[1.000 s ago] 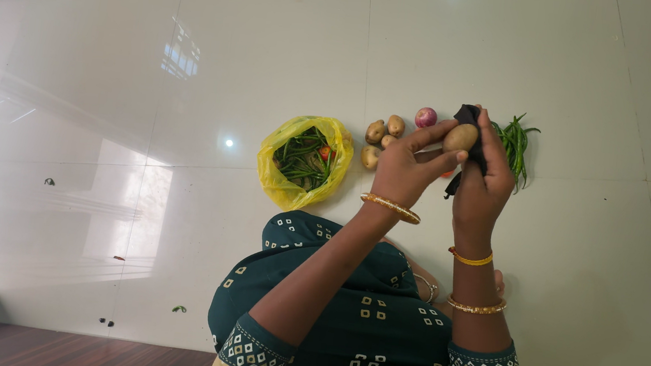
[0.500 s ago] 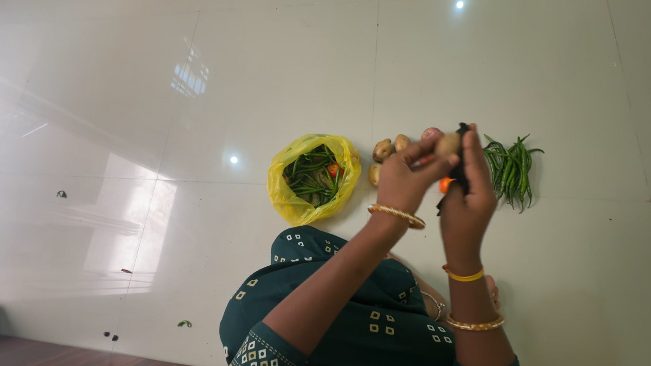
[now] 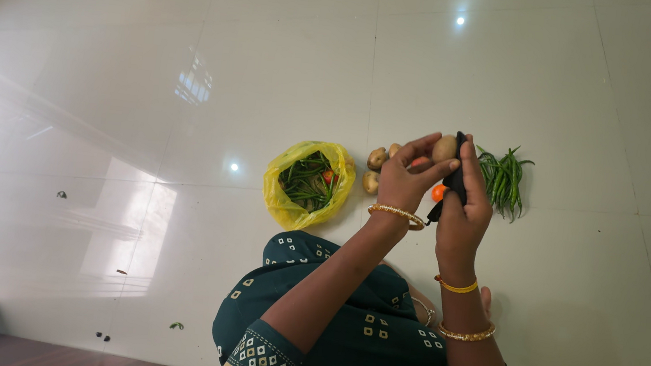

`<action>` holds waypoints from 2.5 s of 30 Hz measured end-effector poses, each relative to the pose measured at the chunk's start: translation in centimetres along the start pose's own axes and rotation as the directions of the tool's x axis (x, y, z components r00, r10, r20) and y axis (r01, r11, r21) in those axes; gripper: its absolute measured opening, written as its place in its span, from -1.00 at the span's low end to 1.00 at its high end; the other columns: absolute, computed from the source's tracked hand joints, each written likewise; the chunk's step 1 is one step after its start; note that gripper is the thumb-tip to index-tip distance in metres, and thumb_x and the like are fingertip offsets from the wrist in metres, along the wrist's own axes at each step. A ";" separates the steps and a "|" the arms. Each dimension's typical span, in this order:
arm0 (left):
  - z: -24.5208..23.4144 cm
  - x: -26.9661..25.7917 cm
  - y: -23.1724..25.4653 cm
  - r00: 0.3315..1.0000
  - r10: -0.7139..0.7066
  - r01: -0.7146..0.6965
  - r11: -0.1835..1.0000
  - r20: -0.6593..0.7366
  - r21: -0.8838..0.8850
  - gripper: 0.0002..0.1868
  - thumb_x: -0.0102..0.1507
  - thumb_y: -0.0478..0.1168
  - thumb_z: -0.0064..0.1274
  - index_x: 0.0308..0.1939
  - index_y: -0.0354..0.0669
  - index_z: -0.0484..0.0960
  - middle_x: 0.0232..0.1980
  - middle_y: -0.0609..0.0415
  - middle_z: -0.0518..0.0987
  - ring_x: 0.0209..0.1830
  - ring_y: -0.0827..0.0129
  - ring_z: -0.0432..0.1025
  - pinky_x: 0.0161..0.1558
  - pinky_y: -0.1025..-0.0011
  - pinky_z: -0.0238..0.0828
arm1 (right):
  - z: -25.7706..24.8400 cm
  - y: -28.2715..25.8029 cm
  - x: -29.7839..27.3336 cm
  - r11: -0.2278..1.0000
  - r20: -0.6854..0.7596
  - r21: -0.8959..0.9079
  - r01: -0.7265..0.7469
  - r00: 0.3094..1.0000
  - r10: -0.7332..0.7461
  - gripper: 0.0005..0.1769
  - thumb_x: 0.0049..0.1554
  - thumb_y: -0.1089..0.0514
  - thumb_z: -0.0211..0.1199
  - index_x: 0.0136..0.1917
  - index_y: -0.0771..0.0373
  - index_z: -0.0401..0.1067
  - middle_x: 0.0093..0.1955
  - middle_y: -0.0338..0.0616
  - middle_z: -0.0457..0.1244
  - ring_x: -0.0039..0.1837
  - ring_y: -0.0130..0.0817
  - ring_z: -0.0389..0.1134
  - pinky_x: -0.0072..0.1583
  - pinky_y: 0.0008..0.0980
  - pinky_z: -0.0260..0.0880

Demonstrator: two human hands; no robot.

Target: The person sits on the floor and peels green beans and potatoes using a small knife. They remove the ends of the beans and scrape the potato skins, placing the trimmed pieces into a yellow plastic bag.

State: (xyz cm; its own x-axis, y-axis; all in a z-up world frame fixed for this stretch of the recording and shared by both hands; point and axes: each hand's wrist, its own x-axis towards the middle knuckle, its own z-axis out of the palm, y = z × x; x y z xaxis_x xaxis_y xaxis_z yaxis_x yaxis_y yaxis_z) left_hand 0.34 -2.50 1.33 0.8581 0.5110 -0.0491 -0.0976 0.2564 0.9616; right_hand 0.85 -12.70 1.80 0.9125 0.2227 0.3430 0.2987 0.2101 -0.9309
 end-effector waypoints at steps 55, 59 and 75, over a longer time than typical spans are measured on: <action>-2.5 -0.4 -0.6 0.915 0.263 -0.398 0.465 0.305 0.791 -0.34 0.24 -0.44 0.04 0.45 -0.11 0.36 0.24 -0.14 0.50 0.04 -0.06 0.53 -0.09 0.15 0.56 | -0.6 1.7 1.1 0.954 0.087 0.198 -0.227 0.973 0.214 -0.41 0.13 0.55 -0.14 0.38 0.40 0.37 0.44 0.07 0.24 0.45 -0.13 0.30 0.38 -0.21 0.44; -2.1 -0.4 -0.3 0.898 0.273 -0.429 0.362 0.346 0.827 -0.31 0.22 -0.47 -0.06 0.46 -0.10 0.32 0.35 -0.15 0.45 0.07 -0.08 0.52 -0.12 0.15 0.56 | -1.3 2.2 1.7 0.849 0.108 0.379 -0.369 0.929 0.355 -0.42 0.12 0.54 -0.13 0.37 0.41 0.37 0.40 0.10 0.27 0.41 -0.07 0.34 0.35 -0.18 0.47; -2.2 -0.8 0.4 0.887 0.295 -0.459 0.503 0.354 0.732 -0.39 0.24 -0.35 0.14 0.37 -0.13 0.36 0.10 -0.10 0.59 -0.01 -0.06 0.54 -0.09 0.13 0.52 | -1.3 2.5 0.9 0.989 0.062 0.106 -0.104 0.993 0.098 -0.43 0.16 0.52 -0.09 0.39 0.37 0.40 0.42 -0.01 0.28 0.41 -0.34 0.31 0.42 -0.42 0.34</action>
State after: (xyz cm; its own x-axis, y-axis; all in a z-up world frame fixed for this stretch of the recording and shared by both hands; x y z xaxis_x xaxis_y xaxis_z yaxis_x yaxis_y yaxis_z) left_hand -1.44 -1.03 1.13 0.9113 0.2385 0.3356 -0.0744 -0.7064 0.7039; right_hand 2.78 -13.21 -0.36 0.9182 0.3011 0.2574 0.1708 0.2853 -0.9431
